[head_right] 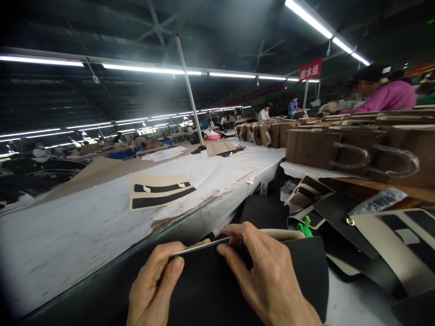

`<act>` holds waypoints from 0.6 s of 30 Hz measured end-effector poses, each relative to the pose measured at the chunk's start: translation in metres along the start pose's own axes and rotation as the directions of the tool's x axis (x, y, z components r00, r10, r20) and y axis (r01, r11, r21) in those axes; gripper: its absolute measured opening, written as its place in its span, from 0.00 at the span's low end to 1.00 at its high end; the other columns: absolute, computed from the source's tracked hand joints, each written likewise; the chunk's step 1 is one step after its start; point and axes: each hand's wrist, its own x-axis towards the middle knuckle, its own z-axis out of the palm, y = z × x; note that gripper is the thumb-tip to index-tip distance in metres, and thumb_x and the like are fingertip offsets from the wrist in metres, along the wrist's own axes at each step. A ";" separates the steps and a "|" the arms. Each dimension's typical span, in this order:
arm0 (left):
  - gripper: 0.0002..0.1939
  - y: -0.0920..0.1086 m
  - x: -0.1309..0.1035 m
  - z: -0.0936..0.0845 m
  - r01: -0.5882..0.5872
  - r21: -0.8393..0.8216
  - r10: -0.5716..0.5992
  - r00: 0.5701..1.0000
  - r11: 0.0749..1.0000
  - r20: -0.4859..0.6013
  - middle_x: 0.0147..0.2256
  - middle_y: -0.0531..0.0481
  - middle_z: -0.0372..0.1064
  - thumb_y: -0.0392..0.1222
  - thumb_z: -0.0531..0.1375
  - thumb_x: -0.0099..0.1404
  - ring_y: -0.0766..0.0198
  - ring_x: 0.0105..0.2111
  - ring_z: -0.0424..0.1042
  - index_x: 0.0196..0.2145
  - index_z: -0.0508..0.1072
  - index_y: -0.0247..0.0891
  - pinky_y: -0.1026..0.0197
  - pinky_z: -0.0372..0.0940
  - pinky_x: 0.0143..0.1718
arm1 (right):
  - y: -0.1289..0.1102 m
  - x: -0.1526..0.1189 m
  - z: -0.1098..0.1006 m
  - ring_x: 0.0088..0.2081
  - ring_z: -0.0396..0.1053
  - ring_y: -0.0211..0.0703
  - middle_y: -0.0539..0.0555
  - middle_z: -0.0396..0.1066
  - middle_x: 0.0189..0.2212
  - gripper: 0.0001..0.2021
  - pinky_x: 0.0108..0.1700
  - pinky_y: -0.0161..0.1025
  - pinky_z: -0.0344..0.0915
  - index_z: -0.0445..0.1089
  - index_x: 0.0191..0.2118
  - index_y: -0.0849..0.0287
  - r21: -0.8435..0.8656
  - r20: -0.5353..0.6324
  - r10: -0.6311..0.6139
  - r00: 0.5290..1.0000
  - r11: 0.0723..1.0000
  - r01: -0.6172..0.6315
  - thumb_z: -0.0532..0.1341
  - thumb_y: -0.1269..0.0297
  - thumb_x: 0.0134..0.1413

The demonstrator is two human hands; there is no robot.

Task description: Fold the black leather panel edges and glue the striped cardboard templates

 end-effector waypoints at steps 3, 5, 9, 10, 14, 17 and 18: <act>0.22 -0.003 -0.001 0.000 -0.035 0.010 0.035 0.999 0.999 0.021 0.31 0.47 0.75 0.63 0.57 0.67 0.57 0.31 0.71 0.39 0.81 0.46 0.58 0.69 0.43 | 0.000 -0.002 0.001 0.28 0.78 0.35 0.48 0.78 0.30 0.06 0.31 0.27 0.74 0.68 0.45 0.56 -0.018 0.002 0.002 1.000 1.000 -0.002 0.58 0.60 0.69; 0.21 -0.004 0.000 0.002 -0.049 -0.006 0.049 0.999 0.999 0.018 0.33 0.47 0.76 0.62 0.57 0.67 0.57 0.32 0.72 0.39 0.81 0.46 0.59 0.69 0.41 | 0.001 -0.003 0.002 0.28 0.78 0.36 0.49 0.77 0.29 0.07 0.30 0.29 0.73 0.69 0.44 0.56 -0.046 0.003 0.006 1.000 0.999 -0.006 0.57 0.60 0.69; 0.19 -0.003 0.004 0.004 -0.024 -0.002 0.024 0.998 1.000 -0.065 0.32 0.50 0.74 0.61 0.58 0.67 0.59 0.34 0.71 0.39 0.80 0.46 0.62 0.66 0.38 | 0.008 -0.003 0.003 0.28 0.78 0.40 0.49 0.78 0.29 0.09 0.27 0.33 0.73 0.70 0.43 0.56 -0.131 -0.034 0.066 0.997 0.989 -0.070 0.58 0.56 0.68; 0.18 -0.003 0.006 0.004 -0.030 -0.001 0.030 0.996 1.000 -0.088 0.32 0.51 0.74 0.61 0.58 0.67 0.60 0.33 0.71 0.39 0.80 0.46 0.62 0.66 0.38 | 0.011 -0.003 0.002 0.28 0.78 0.40 0.50 0.78 0.29 0.10 0.26 0.33 0.72 0.71 0.43 0.56 -0.134 -0.040 0.088 0.995 0.987 -0.092 0.59 0.56 0.68; 0.17 -0.005 0.006 0.004 -0.113 -0.060 0.100 0.977 0.992 -0.187 0.35 0.55 0.78 0.60 0.59 0.68 0.63 0.35 0.73 0.38 0.79 0.47 0.65 0.65 0.40 | 0.021 -0.002 -0.003 0.30 0.79 0.41 0.49 0.79 0.30 0.08 0.26 0.33 0.72 0.73 0.42 0.55 -0.087 0.004 0.170 0.985 0.982 -0.169 0.62 0.56 0.65; 0.17 -0.007 0.001 0.007 -0.188 -0.019 0.178 0.953 0.982 -0.244 0.35 0.56 0.80 0.60 0.60 0.68 0.63 0.35 0.75 0.36 0.80 0.46 0.66 0.67 0.39 | 0.023 -0.001 -0.007 0.29 0.79 0.41 0.48 0.79 0.29 0.06 0.28 0.34 0.72 0.75 0.41 0.53 -0.073 0.066 0.207 0.976 0.977 -0.202 0.62 0.59 0.63; 0.17 -0.007 -0.001 0.008 -0.215 0.016 0.212 0.943 0.977 -0.256 0.35 0.55 0.81 0.60 0.60 0.68 0.62 0.34 0.76 0.36 0.80 0.45 0.65 0.67 0.38 | 0.023 -0.001 -0.008 0.29 0.78 0.41 0.47 0.79 0.28 0.06 0.29 0.35 0.71 0.75 0.40 0.53 -0.071 0.084 0.218 0.972 0.974 -0.213 0.62 0.60 0.63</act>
